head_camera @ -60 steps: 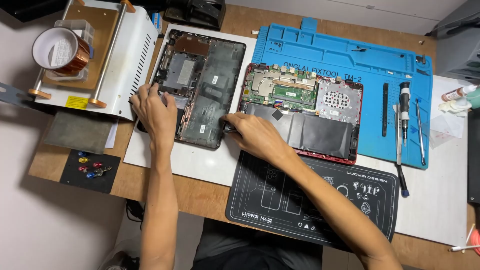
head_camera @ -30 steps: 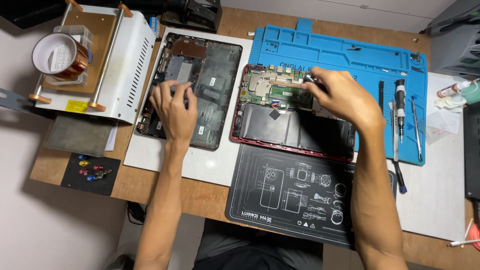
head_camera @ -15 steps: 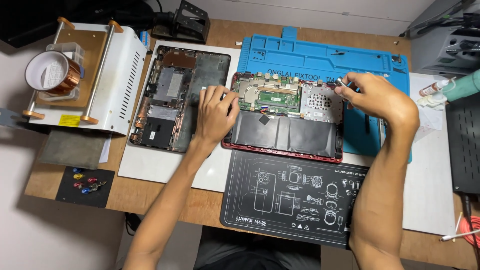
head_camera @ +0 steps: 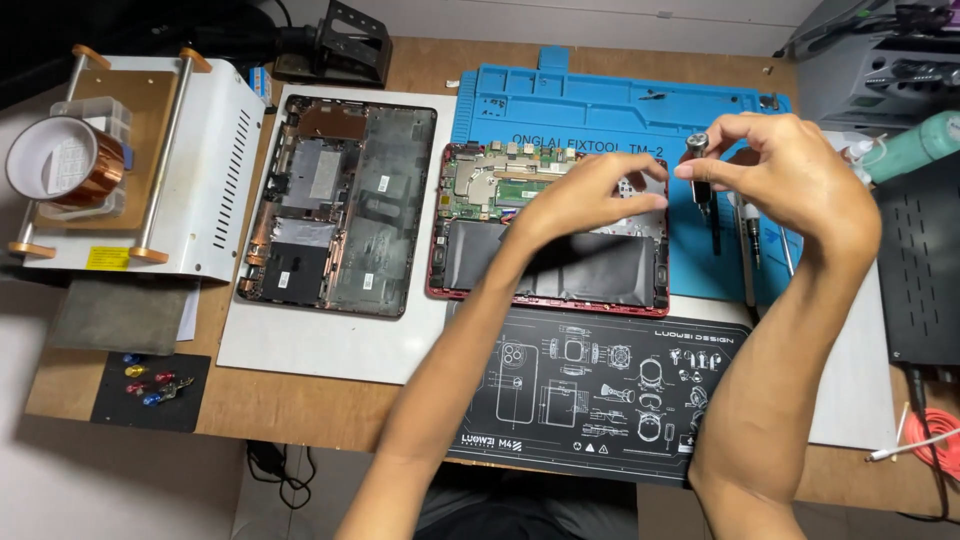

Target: Disassembling and reassembling internal laptop components including RAM, battery, and ribbon cables on a repair bench.

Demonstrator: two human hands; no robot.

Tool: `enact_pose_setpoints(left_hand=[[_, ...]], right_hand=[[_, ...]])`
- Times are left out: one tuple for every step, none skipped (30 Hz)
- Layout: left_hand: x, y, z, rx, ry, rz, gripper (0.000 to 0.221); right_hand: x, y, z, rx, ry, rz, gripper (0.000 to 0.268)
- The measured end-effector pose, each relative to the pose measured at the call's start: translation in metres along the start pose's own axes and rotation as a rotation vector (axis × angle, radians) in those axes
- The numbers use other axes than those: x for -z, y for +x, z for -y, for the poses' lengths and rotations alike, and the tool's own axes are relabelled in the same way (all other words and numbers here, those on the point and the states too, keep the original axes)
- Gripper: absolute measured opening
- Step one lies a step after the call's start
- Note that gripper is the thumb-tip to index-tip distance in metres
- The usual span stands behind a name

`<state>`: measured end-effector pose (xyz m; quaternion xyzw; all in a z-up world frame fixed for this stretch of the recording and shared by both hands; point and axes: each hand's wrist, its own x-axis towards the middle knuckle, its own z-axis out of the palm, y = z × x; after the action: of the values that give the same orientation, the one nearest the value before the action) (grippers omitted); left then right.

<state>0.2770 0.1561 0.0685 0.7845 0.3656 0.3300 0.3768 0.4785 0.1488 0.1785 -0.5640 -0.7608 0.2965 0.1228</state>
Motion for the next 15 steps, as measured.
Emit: enact_pose_setpoints(left_hand=[[-0.012,0.001,-0.002,0.0,-0.001,0.004,0.034],[-0.024,0.001,-0.004,-0.038,-0.068,-0.01,0.039],[-0.035,0.001,-0.007,-0.077,-0.134,-0.026,0.045],[-0.04,0.002,-0.008,-0.079,-0.135,-0.025,0.045],[-0.045,0.001,-0.01,-0.042,-0.177,-0.013,0.041],[-0.05,0.0,-0.012,-0.005,-0.219,-0.001,0.037],[-0.05,0.0,-0.012,0.0,-0.221,-0.001,0.037],[-0.05,-0.001,-0.012,0.031,-0.225,-0.031,0.047],[-0.049,0.0,-0.012,0.054,-0.225,-0.053,0.058],[-0.046,0.001,-0.013,0.051,-0.225,-0.046,0.058],[-0.043,0.0,-0.013,0.005,-0.251,-0.086,0.054],[-0.04,-0.001,-0.013,-0.042,-0.278,-0.126,0.05],[-0.035,-0.002,-0.015,-0.041,-0.275,-0.124,0.05],[-0.03,-0.004,-0.016,-0.04,-0.308,-0.133,0.043],[-0.025,-0.006,-0.018,-0.039,-0.341,-0.142,0.036]], right_hand=[[0.002,0.0,-0.005,-0.004,0.002,-0.001,0.028],[0.003,-0.001,-0.009,0.012,-0.009,-0.02,0.027],[0.005,-0.001,-0.013,0.031,-0.022,-0.04,0.025],[0.006,-0.001,-0.016,0.029,-0.022,-0.041,0.025],[0.006,-0.001,-0.019,0.024,-0.017,-0.04,0.028],[0.007,-0.001,-0.023,0.018,-0.012,-0.039,0.03],[0.006,-0.001,-0.022,0.017,-0.011,-0.034,0.03],[0.006,-0.001,-0.022,0.022,0.008,-0.024,0.031],[0.006,-0.002,-0.021,0.025,0.028,-0.025,0.032],[0.006,-0.003,-0.017,0.02,0.03,-0.03,0.032],[0.005,-0.003,-0.012,0.034,0.035,-0.044,0.029],[0.004,-0.003,-0.006,0.048,0.04,-0.058,0.027],[0.003,-0.003,-0.004,0.049,0.044,-0.06,0.027],[0.001,-0.002,-0.002,0.08,0.086,-0.068,0.024],[-0.001,-0.002,0.0,0.111,0.127,-0.077,0.022]])
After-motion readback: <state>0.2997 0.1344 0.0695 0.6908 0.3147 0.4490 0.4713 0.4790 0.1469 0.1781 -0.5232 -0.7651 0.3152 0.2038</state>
